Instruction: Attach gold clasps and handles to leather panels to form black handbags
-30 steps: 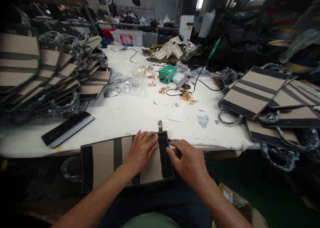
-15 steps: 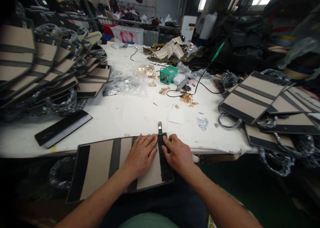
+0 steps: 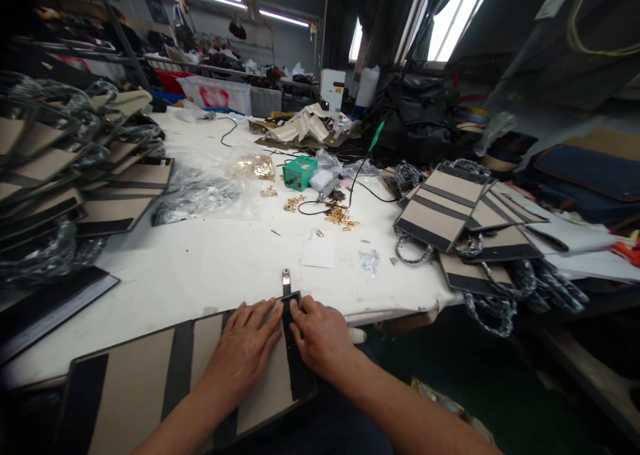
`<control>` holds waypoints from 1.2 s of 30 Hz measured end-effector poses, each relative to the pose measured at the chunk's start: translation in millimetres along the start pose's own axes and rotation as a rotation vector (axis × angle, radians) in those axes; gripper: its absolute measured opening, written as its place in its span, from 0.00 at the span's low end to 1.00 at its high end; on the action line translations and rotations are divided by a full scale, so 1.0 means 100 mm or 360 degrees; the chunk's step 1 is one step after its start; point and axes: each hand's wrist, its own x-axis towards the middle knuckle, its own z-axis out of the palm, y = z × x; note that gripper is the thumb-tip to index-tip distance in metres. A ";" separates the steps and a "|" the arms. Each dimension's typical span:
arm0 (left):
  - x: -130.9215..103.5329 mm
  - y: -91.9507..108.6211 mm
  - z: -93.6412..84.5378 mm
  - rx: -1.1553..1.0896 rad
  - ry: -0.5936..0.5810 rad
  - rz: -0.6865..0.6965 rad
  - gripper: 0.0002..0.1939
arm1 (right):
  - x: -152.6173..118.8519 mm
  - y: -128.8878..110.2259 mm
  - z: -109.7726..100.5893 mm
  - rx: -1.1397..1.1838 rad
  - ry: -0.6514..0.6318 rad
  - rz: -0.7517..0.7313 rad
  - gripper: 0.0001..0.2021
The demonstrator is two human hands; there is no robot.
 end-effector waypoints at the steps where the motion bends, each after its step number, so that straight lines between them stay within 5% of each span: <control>1: 0.01 0.00 0.00 0.0023 -0.0008 0.0006 0.22 | -0.01 -0.01 -0.01 0.0004 -0.0005 -0.0004 0.22; 8: -0.01 -0.04 0.00 0.0002 0.0027 0.0054 0.22 | 0.09 0.13 -0.17 0.0240 0.0013 0.0035 0.17; 11: -0.02 -0.08 0.01 -0.0053 0.0041 0.0052 0.24 | 0.31 0.54 -0.40 0.0248 0.0116 0.0331 0.14; 16: -0.03 -0.10 0.03 -0.0120 0.0027 0.0018 0.24 | 0.70 1.55 -0.78 -0.0060 0.0182 0.0813 0.16; 22: -0.03 -0.08 0.01 -0.0194 -0.0006 -0.0033 0.24 | 0.91 2.17 -0.67 -0.0123 0.0136 0.1015 0.14; 31: -0.02 0.00 -0.11 -0.0375 -0.0067 -0.0164 0.24 | 1.02 2.25 -0.72 -0.0016 0.0046 0.0895 0.08; 36: -0.03 0.01 -0.10 -0.0437 -0.0031 -0.0193 0.24 | 0.90 1.52 -0.81 0.0172 -0.0067 0.0586 0.09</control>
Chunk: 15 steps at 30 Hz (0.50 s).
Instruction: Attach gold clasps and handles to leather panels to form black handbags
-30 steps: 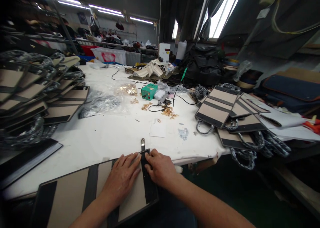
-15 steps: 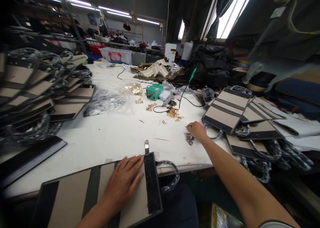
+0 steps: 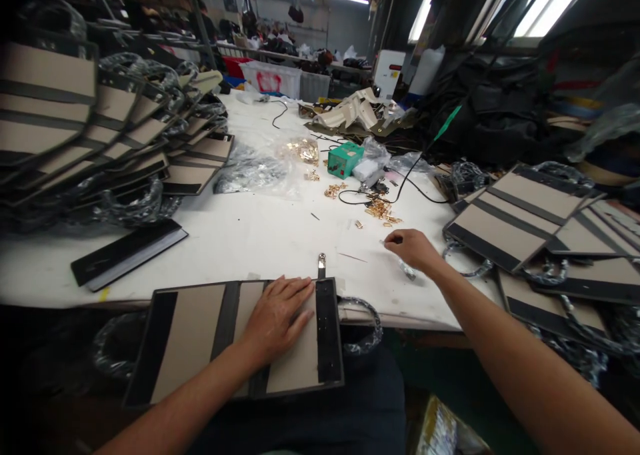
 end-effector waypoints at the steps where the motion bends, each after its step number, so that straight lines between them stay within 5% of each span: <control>1: 0.00 0.00 0.00 -0.0007 0.0005 0.0000 0.24 | -0.13 -0.20 0.04 0.0107 -0.0121 -0.0129 0.11; 4: 0.00 0.01 -0.01 -0.0018 0.0008 -0.0005 0.24 | -0.48 -0.78 0.20 0.0374 -0.0506 -0.0417 0.12; 7: 0.00 0.02 -0.02 -0.0026 0.0003 -0.0023 0.24 | -0.64 -1.15 0.38 0.0460 -0.0623 -0.0602 0.10; 15: -0.02 0.02 0.01 -0.0085 0.0082 -0.0040 0.23 | -0.60 -1.21 0.54 0.0282 -0.0647 -0.0626 0.11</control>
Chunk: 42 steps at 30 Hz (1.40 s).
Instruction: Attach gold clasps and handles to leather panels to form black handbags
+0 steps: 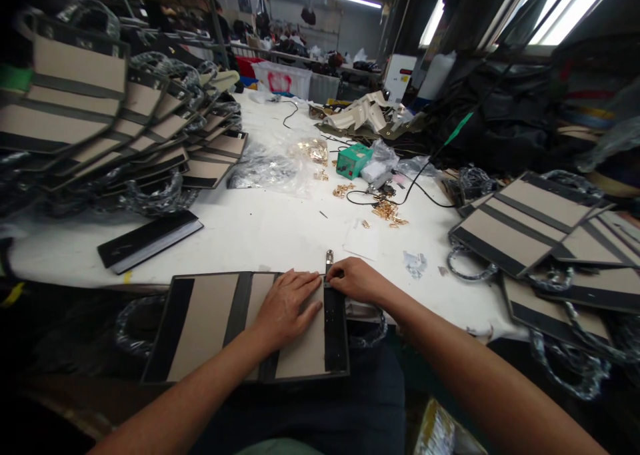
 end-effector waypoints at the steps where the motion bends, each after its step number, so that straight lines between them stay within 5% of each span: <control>1: 0.00 0.00 0.00 -0.0005 0.0004 -0.0005 0.23 | 0.00 0.00 0.01 -0.0018 0.0012 0.0011 0.11; 12: 0.03 -0.01 0.03 -0.0062 0.0055 -0.0031 0.22 | 0.03 -0.02 0.12 -0.0268 0.0174 0.0142 0.07; 20: 0.15 0.07 0.06 -0.0138 0.0197 -0.0142 0.11 | -0.09 0.08 0.27 -0.0416 0.0366 0.0130 0.06; 25: 0.19 0.08 0.08 -0.0110 0.0220 -0.0245 0.08 | -0.11 0.09 0.16 -0.0038 0.0377 0.0091 0.07; 31: 0.21 0.08 0.09 -0.0130 0.0215 -0.0296 0.06 | -0.24 -0.06 -0.07 0.0730 0.1008 0.0060 0.16; 38: 0.29 0.07 0.07 -0.0188 0.0147 -0.0387 0.06 | -0.20 0.14 0.23 0.1412 0.1477 -0.0064 0.14; 42: 0.31 0.07 0.06 -0.0190 0.0130 -0.0420 0.06 | -0.15 0.11 0.24 0.1863 0.1578 -0.0271 0.18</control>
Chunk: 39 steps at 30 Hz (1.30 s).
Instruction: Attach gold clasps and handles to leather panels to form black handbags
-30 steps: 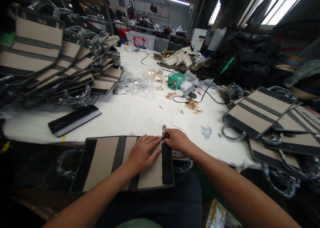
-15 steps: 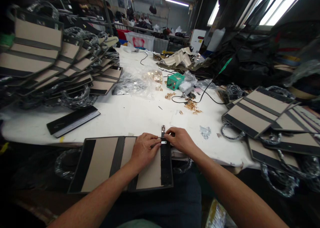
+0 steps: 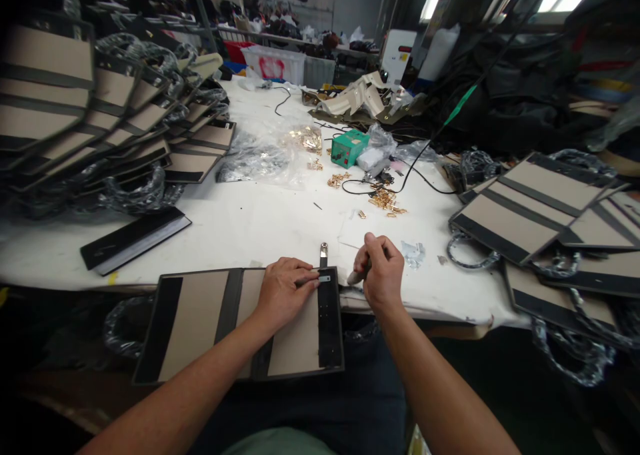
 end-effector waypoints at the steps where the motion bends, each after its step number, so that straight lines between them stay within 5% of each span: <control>1: 0.00 0.00 0.00 0.0011 -0.0009 0.0001 0.06 | 0.01 -0.02 0.04 0.0112 -0.0010 -0.0001 0.19; 6: 0.00 0.00 -0.01 0.0046 -0.0028 0.0006 0.06 | 0.03 0.00 0.25 0.0384 -0.0078 0.0095 0.20; 12: 0.01 0.00 0.01 0.0048 -0.0041 0.0004 0.06 | -0.02 0.12 0.25 0.0397 -0.0063 0.0065 0.19; 18: 0.04 -0.01 -0.02 0.0095 -0.0077 0.0019 0.03 | -0.18 0.15 0.34 -0.0159 -0.0320 -0.0095 0.19; 22: 0.16 0.00 -0.16 0.0240 -0.0234 0.0003 0.12 | -0.21 0.13 0.37 -0.0539 -0.0489 -0.0189 0.21; 29: 0.55 0.05 -0.32 0.0440 -0.0858 -0.0293 0.21 | -0.24 0.14 0.33 -0.0462 -0.0467 -0.0157 0.21; 39: 0.67 0.01 -0.29 0.0354 -0.0951 -0.0438 0.21 | -0.17 -0.11 0.42 -0.0031 -0.0285 -0.0180 0.20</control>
